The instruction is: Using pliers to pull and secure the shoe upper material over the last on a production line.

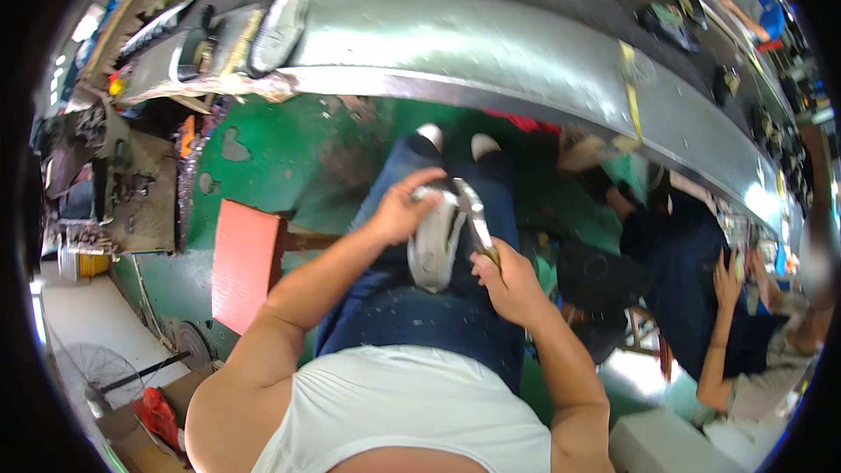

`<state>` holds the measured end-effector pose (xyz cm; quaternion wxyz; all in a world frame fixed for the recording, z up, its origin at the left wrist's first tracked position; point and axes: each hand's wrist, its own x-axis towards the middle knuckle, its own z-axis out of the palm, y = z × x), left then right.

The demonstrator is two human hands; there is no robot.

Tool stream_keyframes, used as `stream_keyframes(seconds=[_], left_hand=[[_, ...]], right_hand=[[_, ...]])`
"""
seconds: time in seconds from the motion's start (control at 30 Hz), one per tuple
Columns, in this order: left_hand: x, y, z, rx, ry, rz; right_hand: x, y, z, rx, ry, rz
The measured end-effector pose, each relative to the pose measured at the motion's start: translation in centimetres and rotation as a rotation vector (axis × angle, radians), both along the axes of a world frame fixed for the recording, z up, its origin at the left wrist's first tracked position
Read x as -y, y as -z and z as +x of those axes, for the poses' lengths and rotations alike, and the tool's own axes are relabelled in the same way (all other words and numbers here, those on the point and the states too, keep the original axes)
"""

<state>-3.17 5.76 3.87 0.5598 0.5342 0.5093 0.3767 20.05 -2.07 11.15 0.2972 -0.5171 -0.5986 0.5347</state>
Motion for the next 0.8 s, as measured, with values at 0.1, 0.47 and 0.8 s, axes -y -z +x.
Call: stream_keyframes(seconds=[0.1, 0.47, 0.8], left_hand=[[0.0, 1.7, 1.0, 0.002, 0.113, 0.135], [3.9, 3.2, -0.5, 0.045, 0.268, -0.187], [5.4, 3.3, 0.9, -0.055, 0.386, -0.231]], right_hand=[[-2.6, 3.1, 0.0, 0.258, -0.049, -0.026], [-2.8, 8.2, -1.6, 0.452, 0.222, 0.009], [-1.1, 9.9, 3.8, 0.474, 0.198, -0.065]])
